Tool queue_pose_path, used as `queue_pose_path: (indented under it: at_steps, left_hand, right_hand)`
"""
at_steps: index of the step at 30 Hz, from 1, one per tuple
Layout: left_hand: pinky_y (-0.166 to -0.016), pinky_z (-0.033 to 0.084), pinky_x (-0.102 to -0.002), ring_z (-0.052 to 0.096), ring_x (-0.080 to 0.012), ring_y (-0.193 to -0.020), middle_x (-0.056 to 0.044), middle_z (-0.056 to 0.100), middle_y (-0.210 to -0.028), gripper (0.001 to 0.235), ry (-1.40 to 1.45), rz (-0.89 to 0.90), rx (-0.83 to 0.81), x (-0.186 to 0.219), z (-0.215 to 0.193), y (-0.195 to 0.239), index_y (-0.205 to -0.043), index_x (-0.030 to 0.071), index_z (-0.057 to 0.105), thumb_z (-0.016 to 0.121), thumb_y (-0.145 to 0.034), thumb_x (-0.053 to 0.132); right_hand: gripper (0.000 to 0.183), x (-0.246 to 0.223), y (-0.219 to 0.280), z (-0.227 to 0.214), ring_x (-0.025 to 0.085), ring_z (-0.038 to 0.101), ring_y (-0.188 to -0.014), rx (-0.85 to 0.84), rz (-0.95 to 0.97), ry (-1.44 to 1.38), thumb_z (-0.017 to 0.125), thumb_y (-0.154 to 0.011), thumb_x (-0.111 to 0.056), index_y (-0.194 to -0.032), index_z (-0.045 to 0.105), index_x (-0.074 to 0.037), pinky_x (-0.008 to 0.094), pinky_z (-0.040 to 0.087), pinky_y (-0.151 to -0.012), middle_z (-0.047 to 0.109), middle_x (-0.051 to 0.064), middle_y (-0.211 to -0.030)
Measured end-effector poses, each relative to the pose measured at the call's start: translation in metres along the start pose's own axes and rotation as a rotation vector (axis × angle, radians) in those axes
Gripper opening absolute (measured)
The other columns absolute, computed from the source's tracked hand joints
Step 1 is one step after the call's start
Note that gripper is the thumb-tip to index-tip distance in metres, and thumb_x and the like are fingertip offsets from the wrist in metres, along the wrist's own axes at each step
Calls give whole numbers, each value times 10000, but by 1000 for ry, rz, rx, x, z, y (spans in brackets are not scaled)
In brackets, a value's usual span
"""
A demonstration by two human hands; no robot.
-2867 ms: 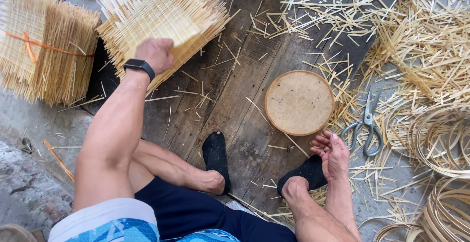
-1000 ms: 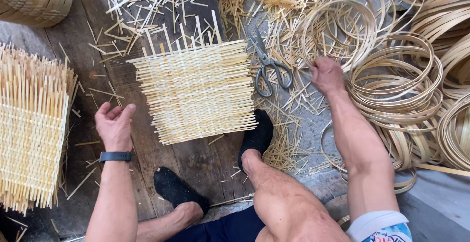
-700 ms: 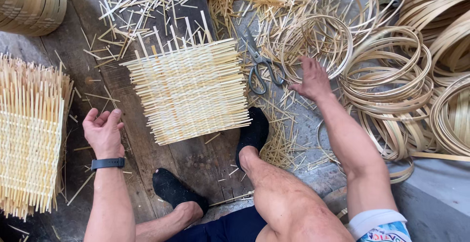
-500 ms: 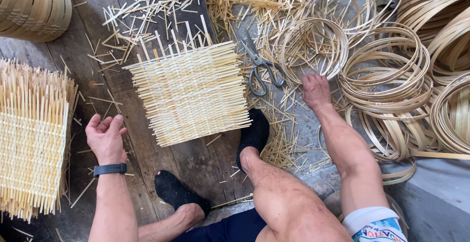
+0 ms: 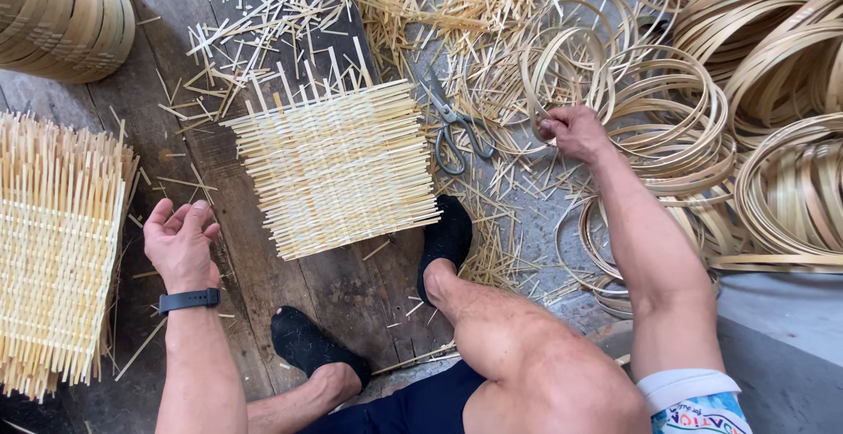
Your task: The person weaves bamboo strips into flat mats, places a circular bamboo ring on top, and trims the excess strips with shears to form round trays. The person repeats this process multiple times, stacking finished trays aside.
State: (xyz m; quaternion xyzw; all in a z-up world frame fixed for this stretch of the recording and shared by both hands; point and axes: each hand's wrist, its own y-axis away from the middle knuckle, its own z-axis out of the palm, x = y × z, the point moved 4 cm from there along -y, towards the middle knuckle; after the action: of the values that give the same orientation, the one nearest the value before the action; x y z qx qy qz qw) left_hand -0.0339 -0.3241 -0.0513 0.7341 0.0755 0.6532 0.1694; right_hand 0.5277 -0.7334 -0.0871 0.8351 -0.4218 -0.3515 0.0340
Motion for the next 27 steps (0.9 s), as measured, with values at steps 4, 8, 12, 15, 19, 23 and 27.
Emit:
queue_pose_path:
  at_steps: [4, 8, 12, 15, 19, 23, 27]
  left_hand:
    - [-727, 594, -277, 700, -148, -946, -60, 629, -1194, 587, 29, 1, -22, 9, 4, 7, -1429, 34, 460, 783, -940, 76]
    - [-742, 592, -278, 677, -156, -961, -77, 628, -1189, 541, -3, 55, -24, 26, 9, 21, -1395, 30, 505, 790, -938, 76]
    - [-850, 609, -308, 661, -203, -1047, -118, 633, -1255, 460, -266, 323, -64, 58, 42, 49, -1366, 29, 565, 783, -966, 92]
    - [-891, 633, -324, 697, -214, -1050, -122, 693, -1188, 326, -329, 474, -271, 76, 88, 80, -1257, 63, 636, 745, -982, 200]
    - [-829, 641, -333, 721, -204, -963, -111, 750, -1080, 325, -294, 425, -566, 92, 159, 121, -1159, 84, 720, 670, -975, 348]
    - [-886, 636, -361, 760, -168, -998, -51, 748, -1121, 462, 80, -398, -839, 78, 229, 166, -1302, 55, 591, 513, -1074, 450]
    - [-785, 606, -383, 708, -204, -858, -63, 700, -944, 408, 817, -415, -674, 90, 235, 174, -1372, 45, 512, 560, -1039, 276]
  right_hand:
    - [167, -20, 9, -17, 163, 701, -841, 232, -13, 122, 732, -947, -279, -1089, 807, -235, 336, 544, -807, 787, 22, -1014]
    - [150, -58, 24, -44, 176, 698, -860, 311, -126, 104, 738, -976, -231, -1096, 803, -171, 341, 569, -774, 777, 68, -981]
    - [150, -91, 35, -80, 137, 722, -823, 313, -86, -302, 726, -976, -236, -1095, 782, -164, 356, 617, -768, 775, 55, -955]
    - [168, -116, 46, -104, 158, 742, -796, 259, -155, -829, 721, -973, -250, -1048, 781, -112, 420, 646, -808, 781, 77, -977]
    - [221, -161, 75, -122, 226, 748, -923, -77, -376, -1294, 725, -1028, -263, -1146, 767, -80, 428, 626, -999, 740, 120, -968]
    - [197, -229, 108, -105, 236, 745, -960, -462, -594, -1331, 708, -1072, -225, -1090, 740, -32, 404, 607, -928, 738, 133, -1000]
    - [234, -278, 133, -99, 224, 732, -959, -446, -507, -1082, 696, -1020, -228, -1154, 707, -36, 402, 602, -916, 719, 125, -993]
